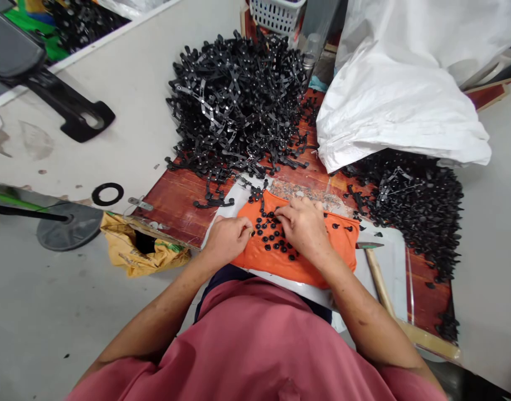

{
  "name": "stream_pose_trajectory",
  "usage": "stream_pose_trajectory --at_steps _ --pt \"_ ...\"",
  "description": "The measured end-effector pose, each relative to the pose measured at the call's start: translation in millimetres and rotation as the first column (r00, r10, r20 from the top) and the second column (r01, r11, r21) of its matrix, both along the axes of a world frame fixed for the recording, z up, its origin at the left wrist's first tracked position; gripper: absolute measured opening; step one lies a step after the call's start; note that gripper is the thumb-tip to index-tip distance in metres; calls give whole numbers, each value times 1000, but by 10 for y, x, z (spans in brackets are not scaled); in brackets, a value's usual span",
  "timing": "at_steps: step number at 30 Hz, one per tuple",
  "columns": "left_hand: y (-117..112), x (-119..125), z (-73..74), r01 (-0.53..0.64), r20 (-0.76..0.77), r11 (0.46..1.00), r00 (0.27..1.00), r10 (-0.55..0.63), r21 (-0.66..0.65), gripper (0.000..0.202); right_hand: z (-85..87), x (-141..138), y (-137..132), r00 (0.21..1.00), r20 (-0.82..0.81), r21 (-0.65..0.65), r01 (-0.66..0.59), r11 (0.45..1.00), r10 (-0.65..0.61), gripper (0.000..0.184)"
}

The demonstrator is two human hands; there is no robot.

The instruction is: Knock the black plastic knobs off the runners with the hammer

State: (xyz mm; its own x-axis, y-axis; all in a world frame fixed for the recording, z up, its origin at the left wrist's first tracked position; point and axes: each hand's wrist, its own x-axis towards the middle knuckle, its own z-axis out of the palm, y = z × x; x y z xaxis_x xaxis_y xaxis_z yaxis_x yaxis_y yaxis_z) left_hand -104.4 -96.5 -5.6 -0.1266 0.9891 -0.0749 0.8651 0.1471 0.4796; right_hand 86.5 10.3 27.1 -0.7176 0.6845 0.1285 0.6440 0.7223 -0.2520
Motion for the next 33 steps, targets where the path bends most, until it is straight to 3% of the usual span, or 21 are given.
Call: stream_pose_trajectory --at_steps 6,11,17,22,27,33 --pt "241 107 172 48 -47 994 998 -44 93 18 -55 -103 201 990 45 0 -134 991 134 21" --pt "403 264 149 98 -186 994 979 -88 45 21 -60 -190 329 985 146 -13 -95 995 96 26" --pt "458 286 152 117 -270 993 957 -104 34 28 -120 -251 506 996 89 -61 -27 998 33 25" --pt "490 247 186 210 -274 977 938 -213 -39 30 -86 -61 637 999 42 -82 38 996 -34 23" --pt "497 254 161 251 -284 967 925 -252 -40 27 -47 187 579 1000 -17 -120 6 993 -8 20" --pt "575 138 260 207 -194 977 957 -214 -54 31 -71 92 394 994 3 -84 -106 991 106 15"
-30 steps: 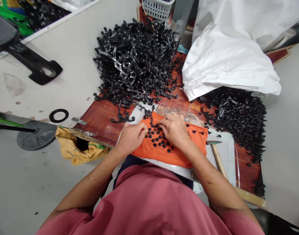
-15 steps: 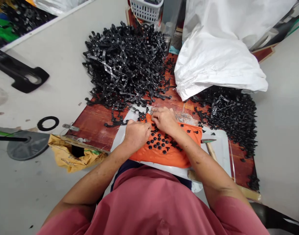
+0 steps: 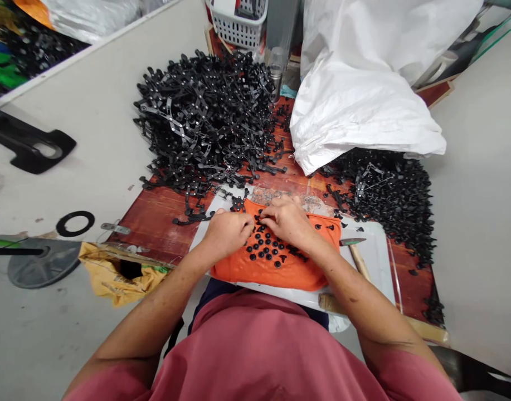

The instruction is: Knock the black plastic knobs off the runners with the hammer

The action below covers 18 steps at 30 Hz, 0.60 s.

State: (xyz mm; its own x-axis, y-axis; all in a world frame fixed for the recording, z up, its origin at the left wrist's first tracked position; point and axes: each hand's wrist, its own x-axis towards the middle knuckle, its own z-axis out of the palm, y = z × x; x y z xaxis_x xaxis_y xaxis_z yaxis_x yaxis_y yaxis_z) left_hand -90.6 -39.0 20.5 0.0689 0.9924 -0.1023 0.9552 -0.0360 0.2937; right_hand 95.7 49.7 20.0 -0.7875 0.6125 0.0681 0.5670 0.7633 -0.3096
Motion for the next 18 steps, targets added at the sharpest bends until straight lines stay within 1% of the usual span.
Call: stream_pose_trajectory --at_steps 2,4,6,8,10,13,15,16,18 --pt "100 -90 64 -71 17 997 997 70 22 30 0 -52 -37 999 43 39 -28 999 27 16" --pt "235 -151 104 -99 18 995 995 98 27 29 8 -77 -61 996 76 70 -43 997 38 18" --pt "377 -158 106 -58 2 998 998 58 -14 29 14 -76 -80 995 91 104 -48 993 38 21" --pt "489 -120 80 -18 -47 998 999 15 -61 29 12 -64 -95 995 90 142 -62 988 50 21" --pt "539 -72 51 -23 -101 999 995 18 -47 29 2 -52 -107 994 74 178 -90 980 78 20" --pt "481 -46 42 -40 -97 996 994 48 80 27 -14 -46 -121 996 38 241 -82 967 75 24" --pt "376 -53 60 -9 -62 991 998 17 134 25 -17 -40 -128 998 25 264 -69 962 65 27" --pt "316 -54 69 19 -43 991 999 -13 131 24 -17 -31 -130 997 19 256 -78 964 75 28" --pt "200 -32 77 71 -6 993 997 -71 89 22 -13 9 -124 994 -22 185 -101 978 107 27"
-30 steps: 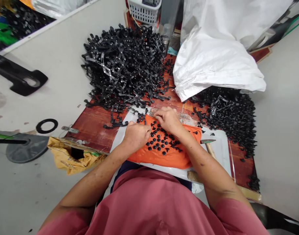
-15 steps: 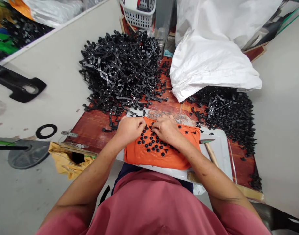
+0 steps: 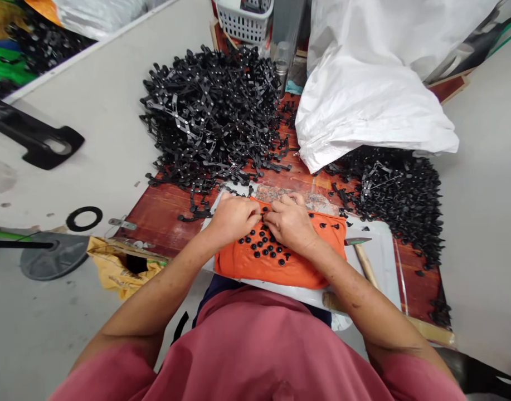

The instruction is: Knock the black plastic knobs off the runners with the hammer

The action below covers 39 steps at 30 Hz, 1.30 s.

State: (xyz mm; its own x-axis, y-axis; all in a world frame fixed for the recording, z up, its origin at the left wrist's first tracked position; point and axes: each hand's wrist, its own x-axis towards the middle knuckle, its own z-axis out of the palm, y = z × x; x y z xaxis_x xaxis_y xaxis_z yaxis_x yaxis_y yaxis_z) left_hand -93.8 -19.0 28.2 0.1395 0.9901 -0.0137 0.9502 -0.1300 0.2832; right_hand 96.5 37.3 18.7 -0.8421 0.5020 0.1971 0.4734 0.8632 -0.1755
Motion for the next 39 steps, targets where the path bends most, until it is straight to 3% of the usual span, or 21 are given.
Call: stream_pose_trajectory --at_steps 2,4,8,14,19,26,32,39 --pt "-87 54 -15 23 23 999 999 -23 -41 19 3 79 29 997 -69 -114 29 993 -37 23" --pt "-132 121 -50 16 29 998 999 -14 -59 19 2 194 76 980 -123 -197 130 972 -156 23" --pt "-135 196 -125 15 9 998 1000 -14 -62 26 -13 416 139 952 -102 -220 262 940 -289 22" --pt "-180 137 -170 -32 -89 999 995 35 33 30 -10 388 13 978 -34 -243 194 950 -208 19" --pt "-184 89 -120 -74 -78 993 994 82 96 27 16 203 -66 994 49 -160 108 981 -101 19" --pt "-128 53 4 -8 -56 1000 998 9 21 20 63 88 6 972 171 -128 183 975 -160 20" --pt "-294 168 -135 20 -110 999 994 -17 34 20 39 40 129 972 37 -138 234 962 -231 16" --pt "-420 244 -260 -42 -83 985 995 57 170 24 -42 -141 214 991 79 -81 115 990 -109 21"
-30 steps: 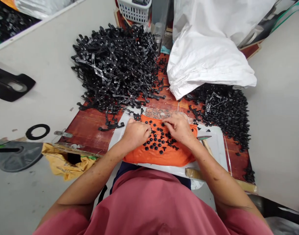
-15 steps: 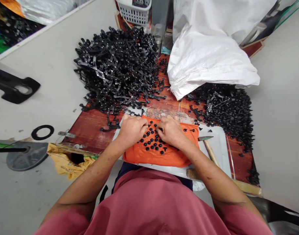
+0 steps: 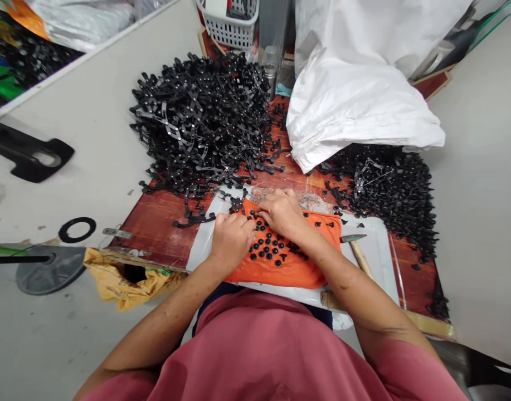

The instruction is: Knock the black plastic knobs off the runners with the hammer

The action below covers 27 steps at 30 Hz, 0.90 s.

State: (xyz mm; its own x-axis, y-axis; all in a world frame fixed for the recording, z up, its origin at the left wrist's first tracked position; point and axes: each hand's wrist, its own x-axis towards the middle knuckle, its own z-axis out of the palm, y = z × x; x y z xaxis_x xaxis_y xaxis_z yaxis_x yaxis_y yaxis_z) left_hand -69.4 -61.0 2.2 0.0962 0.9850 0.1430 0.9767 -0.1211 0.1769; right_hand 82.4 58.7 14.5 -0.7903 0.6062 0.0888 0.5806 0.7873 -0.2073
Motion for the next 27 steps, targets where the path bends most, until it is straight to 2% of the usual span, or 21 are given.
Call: stream_pose_trajectory --at_steps 4,8,10,13,18,23,27 --pt "-56 48 -49 10 -19 1000 1000 -10 17 30 41 5 -28 996 60 66 58 996 -62 28" --pt "-110 -31 8 24 139 1000 990 -23 -5 25 101 31 -61 995 54 71 77 995 -80 23" --pt "-139 -123 64 -37 226 999 974 37 -5 23 110 8 -71 997 34 56 68 996 -70 24" --pt "-192 -265 108 -157 272 988 951 148 11 24 101 -70 -100 998 45 35 48 998 -50 25" --pt "-276 -365 29 -223 328 974 919 219 -24 23 126 -206 -207 997 65 36 -33 999 30 24" --pt "-283 -347 24 -224 355 974 910 216 -19 21 169 -213 -243 994 105 -3 -35 999 35 27" --pt "-218 -266 73 -156 344 986 924 165 -55 18 145 -120 -216 1000 27 -34 -9 999 10 30"
